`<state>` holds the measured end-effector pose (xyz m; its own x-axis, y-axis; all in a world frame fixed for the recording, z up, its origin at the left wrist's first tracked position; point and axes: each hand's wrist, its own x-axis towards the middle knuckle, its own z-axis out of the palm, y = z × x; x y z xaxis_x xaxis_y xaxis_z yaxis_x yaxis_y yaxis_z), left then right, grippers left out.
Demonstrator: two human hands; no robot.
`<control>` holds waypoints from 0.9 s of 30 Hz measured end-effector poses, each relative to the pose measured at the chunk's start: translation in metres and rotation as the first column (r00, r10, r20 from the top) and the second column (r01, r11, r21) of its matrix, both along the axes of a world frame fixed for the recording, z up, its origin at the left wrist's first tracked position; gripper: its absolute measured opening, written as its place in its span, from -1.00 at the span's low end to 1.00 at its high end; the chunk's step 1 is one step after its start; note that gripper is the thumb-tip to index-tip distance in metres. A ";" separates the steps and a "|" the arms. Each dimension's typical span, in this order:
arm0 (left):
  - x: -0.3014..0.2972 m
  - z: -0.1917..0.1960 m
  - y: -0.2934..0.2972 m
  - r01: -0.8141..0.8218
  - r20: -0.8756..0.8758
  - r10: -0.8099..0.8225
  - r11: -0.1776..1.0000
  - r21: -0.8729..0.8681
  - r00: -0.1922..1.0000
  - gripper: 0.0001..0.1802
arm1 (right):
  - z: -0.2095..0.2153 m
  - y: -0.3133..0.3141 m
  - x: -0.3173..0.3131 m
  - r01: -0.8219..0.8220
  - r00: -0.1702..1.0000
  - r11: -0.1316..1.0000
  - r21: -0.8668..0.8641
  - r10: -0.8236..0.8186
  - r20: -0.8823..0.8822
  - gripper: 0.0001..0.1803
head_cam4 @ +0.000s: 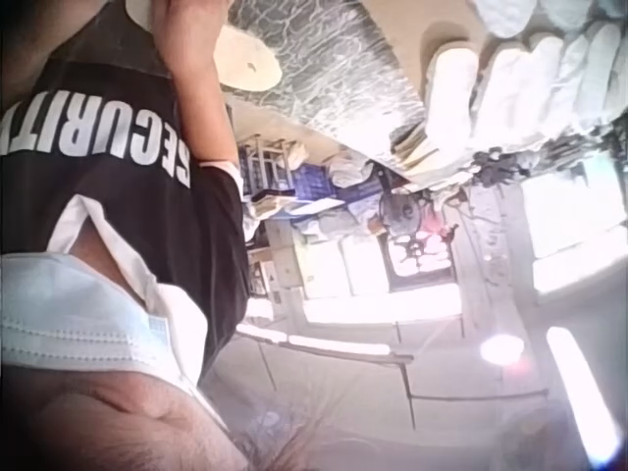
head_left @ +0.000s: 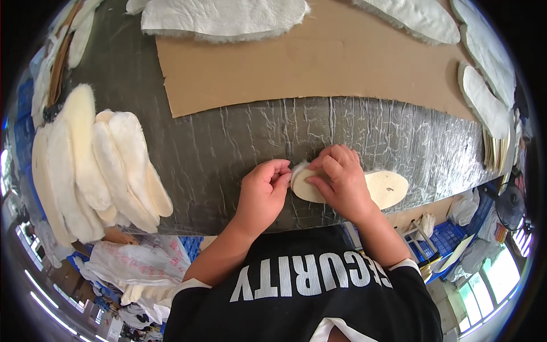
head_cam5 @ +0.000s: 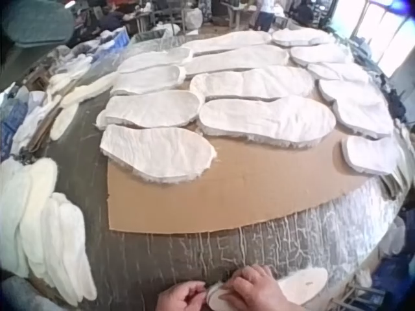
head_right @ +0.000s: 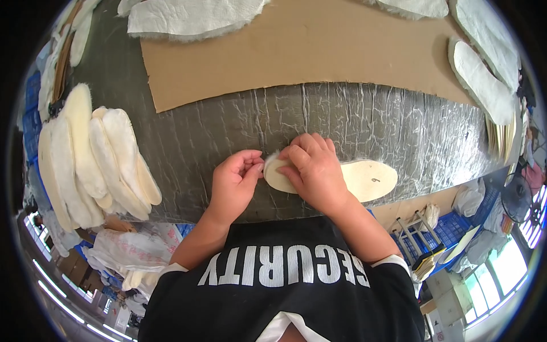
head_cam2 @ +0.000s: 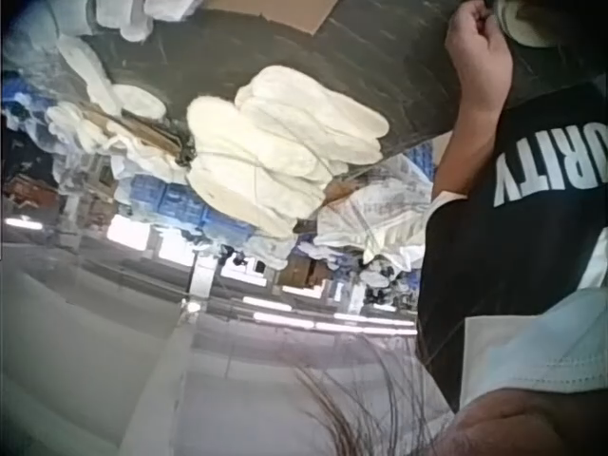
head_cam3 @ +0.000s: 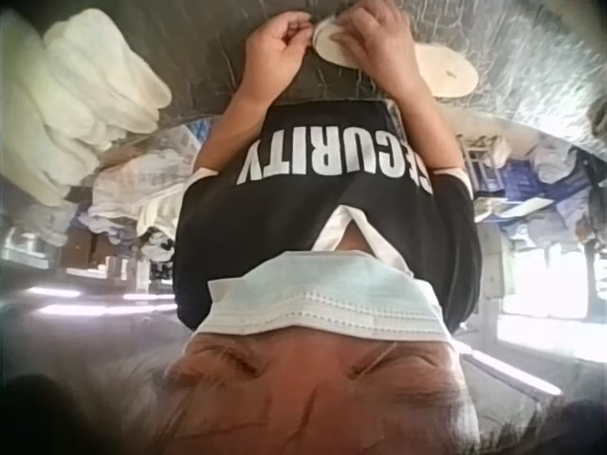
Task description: Layering and aligning white fabric liners onto shoe insoles on a production table.
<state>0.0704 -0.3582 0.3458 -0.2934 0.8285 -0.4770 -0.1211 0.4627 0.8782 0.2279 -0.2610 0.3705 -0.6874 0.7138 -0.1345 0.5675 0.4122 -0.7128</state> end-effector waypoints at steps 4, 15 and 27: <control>-0.001 0.003 0.002 0.178 -0.150 -0.180 0.984 -0.026 0.972 -0.80 | 0.006 0.001 0.007 -0.048 0.993 0.998 -0.033 0.044 -0.111 -0.71; 0.006 0.016 0.001 0.239 -0.002 -0.240 0.970 -0.039 0.971 -0.88 | 0.015 -0.004 0.026 -0.020 0.950 0.982 -0.189 -0.041 -0.309 -0.74; 0.028 0.044 -0.007 0.112 0.062 -0.126 0.975 0.190 0.990 -0.95 | 0.025 -0.013 0.043 0.029 0.902 0.977 -0.211 -0.117 -0.416 -0.81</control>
